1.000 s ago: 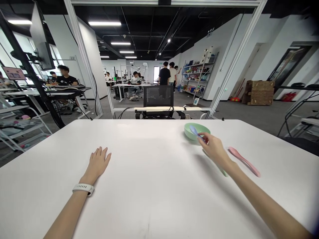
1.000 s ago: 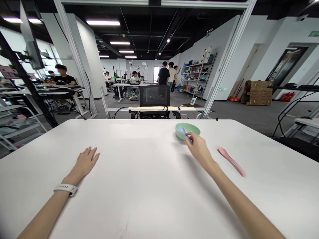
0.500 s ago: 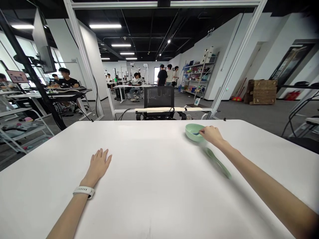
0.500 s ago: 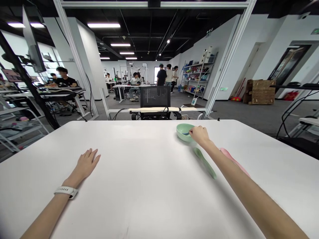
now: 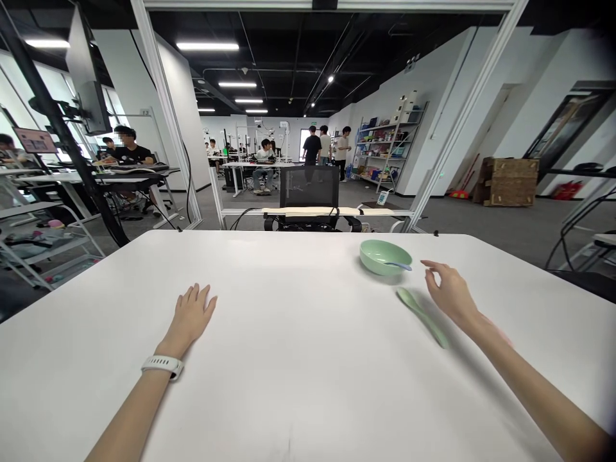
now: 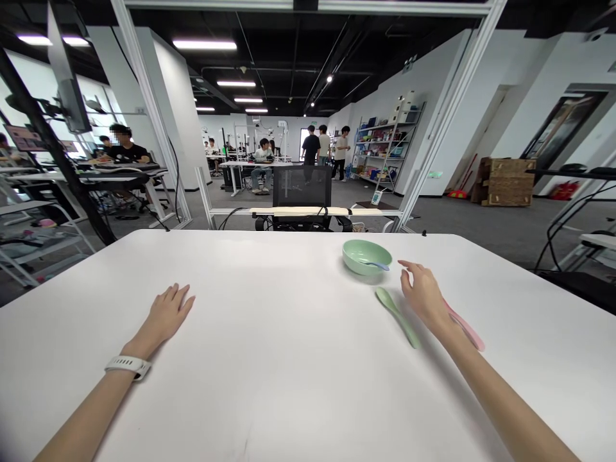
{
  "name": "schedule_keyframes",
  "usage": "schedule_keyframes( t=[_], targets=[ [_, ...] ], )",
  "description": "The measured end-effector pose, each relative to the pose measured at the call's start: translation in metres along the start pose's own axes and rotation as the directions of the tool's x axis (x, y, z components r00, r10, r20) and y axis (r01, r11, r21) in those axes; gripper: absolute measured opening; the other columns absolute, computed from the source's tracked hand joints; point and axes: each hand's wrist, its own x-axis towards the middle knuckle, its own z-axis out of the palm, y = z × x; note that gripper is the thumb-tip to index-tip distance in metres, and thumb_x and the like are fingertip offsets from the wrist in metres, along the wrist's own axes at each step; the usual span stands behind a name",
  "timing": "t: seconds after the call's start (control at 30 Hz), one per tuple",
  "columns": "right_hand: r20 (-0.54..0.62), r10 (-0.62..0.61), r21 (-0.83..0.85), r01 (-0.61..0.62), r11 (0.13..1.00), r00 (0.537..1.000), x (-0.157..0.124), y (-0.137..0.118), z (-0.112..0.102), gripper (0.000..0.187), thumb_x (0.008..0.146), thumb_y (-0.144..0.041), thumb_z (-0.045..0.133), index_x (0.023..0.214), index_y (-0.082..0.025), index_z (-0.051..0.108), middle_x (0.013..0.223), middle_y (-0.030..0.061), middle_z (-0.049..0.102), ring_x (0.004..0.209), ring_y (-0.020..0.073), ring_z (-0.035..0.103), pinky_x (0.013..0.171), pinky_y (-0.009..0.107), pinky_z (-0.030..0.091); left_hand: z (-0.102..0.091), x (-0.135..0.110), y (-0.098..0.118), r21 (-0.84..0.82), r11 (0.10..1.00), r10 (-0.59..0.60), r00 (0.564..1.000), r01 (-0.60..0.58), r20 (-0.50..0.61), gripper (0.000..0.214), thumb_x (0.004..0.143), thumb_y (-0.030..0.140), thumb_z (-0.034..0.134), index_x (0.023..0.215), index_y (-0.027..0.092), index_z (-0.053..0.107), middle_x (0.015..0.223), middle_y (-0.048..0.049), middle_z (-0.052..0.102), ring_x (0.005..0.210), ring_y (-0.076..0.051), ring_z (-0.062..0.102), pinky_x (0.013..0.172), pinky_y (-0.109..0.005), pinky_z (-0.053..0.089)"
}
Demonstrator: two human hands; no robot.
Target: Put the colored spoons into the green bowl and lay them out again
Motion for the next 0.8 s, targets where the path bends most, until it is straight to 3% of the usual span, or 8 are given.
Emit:
schedule_keyframes(
  t=[0.2,0.37,0.47,0.6,0.7,0.8],
  targets=[
    [0.243,-0.02,0.125,-0.011,0.992,0.97,-0.045,0.037,0.016,0.053,0.101,-0.039,0.049,0.139,-0.022,0.082,0.152,0.0181,0.082,0.152,0.041,0.072,0.129,0.055,0.056,-0.002,0.0,0.001,0.005,1.0,0.007,1.0,-0.008,0.01,0.073,0.113,0.046,0.03,0.167,0.01,0.063,0.181,-0.0264,0.057,0.17,-0.04,0.053,0.14,-0.063,0.04],
    [0.333,0.015,0.118,-0.057,0.991,0.943,-0.047,0.048,0.025,0.053,0.104,-0.042,0.045,0.134,-0.023,0.084,0.161,0.0153,0.078,0.161,0.0388,0.065,0.135,0.053,0.052,-0.004,-0.001,0.001,0.014,1.0,0.003,1.0,-0.004,0.025,0.074,0.114,0.047,0.029,0.169,0.01,0.061,0.182,-0.0249,0.056,0.171,-0.039,0.052,0.141,-0.06,0.038],
    [0.337,0.015,0.117,-0.057,0.992,0.941,-0.046,0.048,0.024,0.056,0.105,-0.039,0.042,0.138,-0.018,0.083,0.162,0.018,0.077,0.16,0.0391,0.066,0.136,0.053,0.05,-0.004,-0.001,0.001,0.01,1.0,0.006,1.0,-0.006,0.016,0.073,0.114,0.047,0.03,0.169,0.01,0.062,0.181,-0.026,0.057,0.17,-0.039,0.053,0.141,-0.061,0.039],
    [0.224,0.037,0.072,-0.054,0.996,0.974,-0.031,0.033,0.013,0.057,0.104,-0.03,0.042,0.143,-0.015,0.08,0.154,0.0219,0.08,0.149,0.0408,0.073,0.13,0.055,0.055,-0.003,-0.002,0.001,0.007,1.0,0.018,1.0,-0.018,0.008,0.073,0.114,0.046,0.03,0.168,0.009,0.063,0.18,-0.0276,0.058,0.169,-0.041,0.054,0.14,-0.062,0.039],
    [0.114,0.01,0.045,-0.015,0.999,0.993,-0.002,0.005,-0.001,0.054,0.107,-0.029,0.041,0.143,-0.017,0.08,0.146,0.0222,0.083,0.139,0.0388,0.076,0.123,0.052,0.058,-0.004,-0.003,0.002,-0.001,1.0,0.02,1.0,-0.02,0.007,0.074,0.114,0.046,0.028,0.167,0.009,0.063,0.18,-0.0272,0.057,0.17,-0.041,0.053,0.14,-0.063,0.04],
    [0.152,-0.074,-0.026,0.079,0.997,0.986,0.037,-0.032,-0.012,0.052,0.109,-0.028,0.043,0.14,-0.009,0.081,0.138,0.0265,0.084,0.126,0.0372,0.077,0.116,0.048,0.058,-0.004,-0.003,0.002,-0.007,1.0,0.013,1.0,-0.013,-0.003,0.075,0.113,0.047,0.028,0.167,0.009,0.064,0.18,-0.0277,0.057,0.169,-0.041,0.053,0.139,-0.064,0.04]
  ],
)
